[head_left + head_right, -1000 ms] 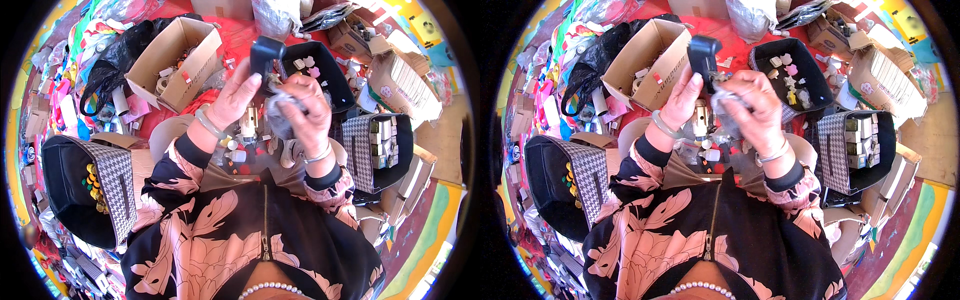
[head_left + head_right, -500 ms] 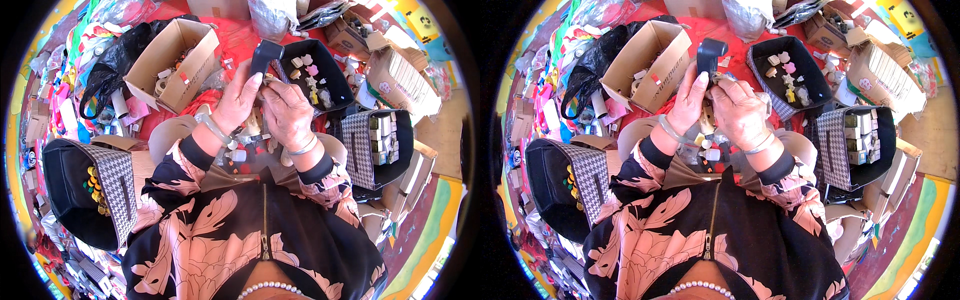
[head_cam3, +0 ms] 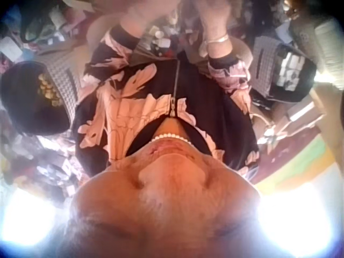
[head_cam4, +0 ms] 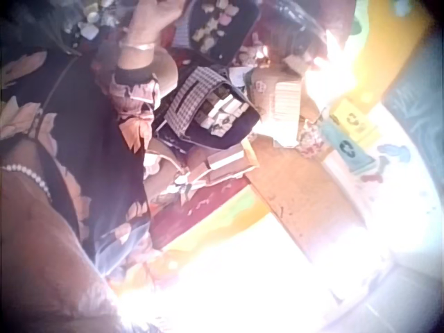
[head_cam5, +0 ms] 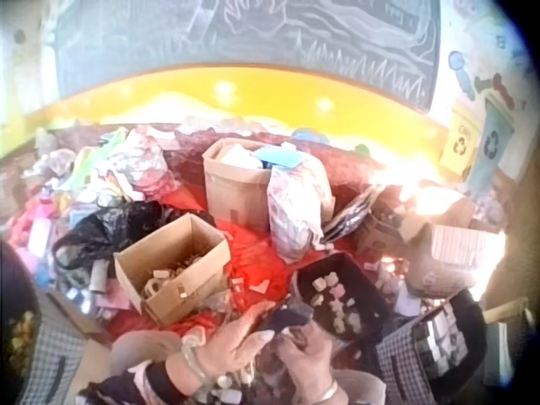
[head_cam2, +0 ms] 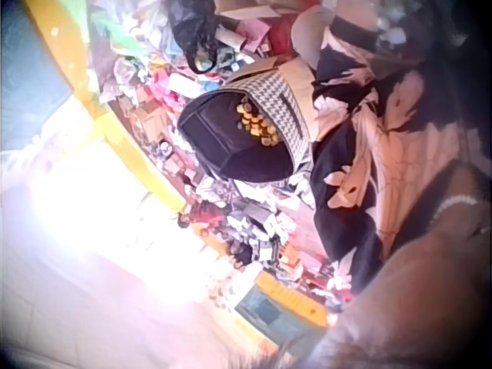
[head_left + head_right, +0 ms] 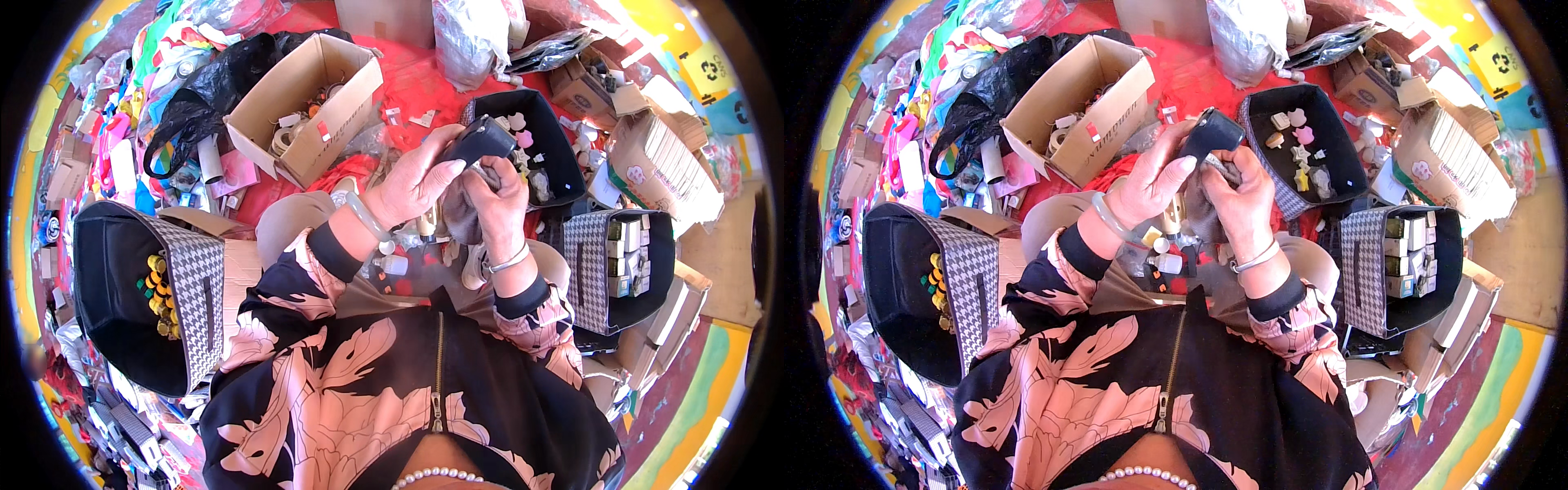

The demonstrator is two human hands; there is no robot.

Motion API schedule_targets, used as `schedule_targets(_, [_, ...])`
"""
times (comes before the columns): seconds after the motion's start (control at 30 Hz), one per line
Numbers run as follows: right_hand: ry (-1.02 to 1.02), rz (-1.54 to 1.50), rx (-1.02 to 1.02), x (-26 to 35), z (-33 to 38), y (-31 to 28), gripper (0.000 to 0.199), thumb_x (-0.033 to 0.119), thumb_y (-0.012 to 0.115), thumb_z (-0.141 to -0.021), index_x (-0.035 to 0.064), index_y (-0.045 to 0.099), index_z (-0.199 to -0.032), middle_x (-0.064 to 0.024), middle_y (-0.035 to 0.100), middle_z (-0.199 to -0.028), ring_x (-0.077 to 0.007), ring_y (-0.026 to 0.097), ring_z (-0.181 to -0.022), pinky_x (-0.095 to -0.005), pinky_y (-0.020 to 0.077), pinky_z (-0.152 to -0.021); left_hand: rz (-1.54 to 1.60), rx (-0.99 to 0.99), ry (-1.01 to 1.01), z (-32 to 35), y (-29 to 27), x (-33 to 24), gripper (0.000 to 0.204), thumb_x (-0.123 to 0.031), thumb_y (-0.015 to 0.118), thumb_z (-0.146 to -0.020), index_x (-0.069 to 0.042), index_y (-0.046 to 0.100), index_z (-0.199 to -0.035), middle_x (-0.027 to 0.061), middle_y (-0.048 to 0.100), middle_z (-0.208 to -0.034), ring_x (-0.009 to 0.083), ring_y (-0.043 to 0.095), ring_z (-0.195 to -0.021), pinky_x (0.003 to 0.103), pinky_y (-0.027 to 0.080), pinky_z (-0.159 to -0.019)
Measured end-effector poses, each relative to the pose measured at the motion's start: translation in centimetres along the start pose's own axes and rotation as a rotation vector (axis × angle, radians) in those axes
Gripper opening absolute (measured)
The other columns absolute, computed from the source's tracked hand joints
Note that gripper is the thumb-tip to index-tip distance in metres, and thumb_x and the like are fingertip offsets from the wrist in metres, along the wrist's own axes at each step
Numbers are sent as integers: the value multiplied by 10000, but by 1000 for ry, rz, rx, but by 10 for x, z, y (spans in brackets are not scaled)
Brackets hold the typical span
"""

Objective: The person sorts various small manufactured parts from a pile on the floor by hand, wiping some components with a cloth and placing them into different baskets and cardboard boxes.

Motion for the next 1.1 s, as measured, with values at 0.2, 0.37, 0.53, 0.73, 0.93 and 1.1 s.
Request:
schedule_targets(0.2, [227, -498, 108, -38, -5, 2, 202, 90, 547, -865, 22, 540, -1055, -11, 595, -839, -64, 535, -725, -209, 439, -632, -7, 12, -11, 1, 4, 10, 418, -107, 479, -906, 18, 348, -1282, 109, 505, -1135, 178, 499, -1056, 299, 381, -915])
schedule_targets(0.37, [184, -465, 161, -37, -5, -7, 111, 149, 515, -889, 45, 547, -870, 16, 549, -714, -78, 508, -607, -216, 418, -552, -54, 118, -55, -5, 7, 13, 412, -120, 486, -906, 16, 352, -1271, 118, 504, -1133, 176, 493, -1075, 306, 382, -926])
schedule_targets(0.53, [311, -521, 9, -21, -9, 10, 207, 154, 425, -921, 13, 574, -905, -5, 551, -683, -91, 524, -602, -219, 415, -540, 95, 22, -135, 0, 7, 17, 401, -170, 439, -929, -16, 350, -1289, 79, 509, -1122, 168, 498, -1032, 295, 376, -927])
schedule_targets(0.73, [373, -712, 71, -26, -26, -12, 281, 236, 401, -942, 15, 568, -991, -64, 609, -784, -147, 582, -640, -255, 480, -592, 743, -212, -691, -5, -8, 11, 618, -570, 299, -899, -8, 520, -1032, 77, 525, -649, 117, 458, -444, 203, 371, -415])
schedule_targets(0.93, [-103, -289, 10, -8, -21, -8, 208, 98, 578, -854, 29, 552, -1049, -46, 598, -933, -106, 567, -823, -248, 475, -727, 780, -340, -693, -10, -7, 20, 552, -524, 300, -923, -32, 540, -993, 69, 538, -706, 141, 508, -545, 244, 425, -487])
schedule_targets(1.1, [-314, 18, -11, -12, -27, 11, 98, 86, 611, -825, 27, 587, -899, 8, 567, -795, -62, 513, -718, -204, 422, -629, 724, -356, -529, -9, 5, 33, 373, -454, 406, -920, -117, 457, -1071, 26, 545, -863, 127, 549, -686, 280, 470, -591])
Point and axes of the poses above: each hand's wrist, its own z-axis away from the middle knuckle, its own y-axis out of the palm, x = y × z, the point moved 1 cm from there along -z, towards the middle knuckle
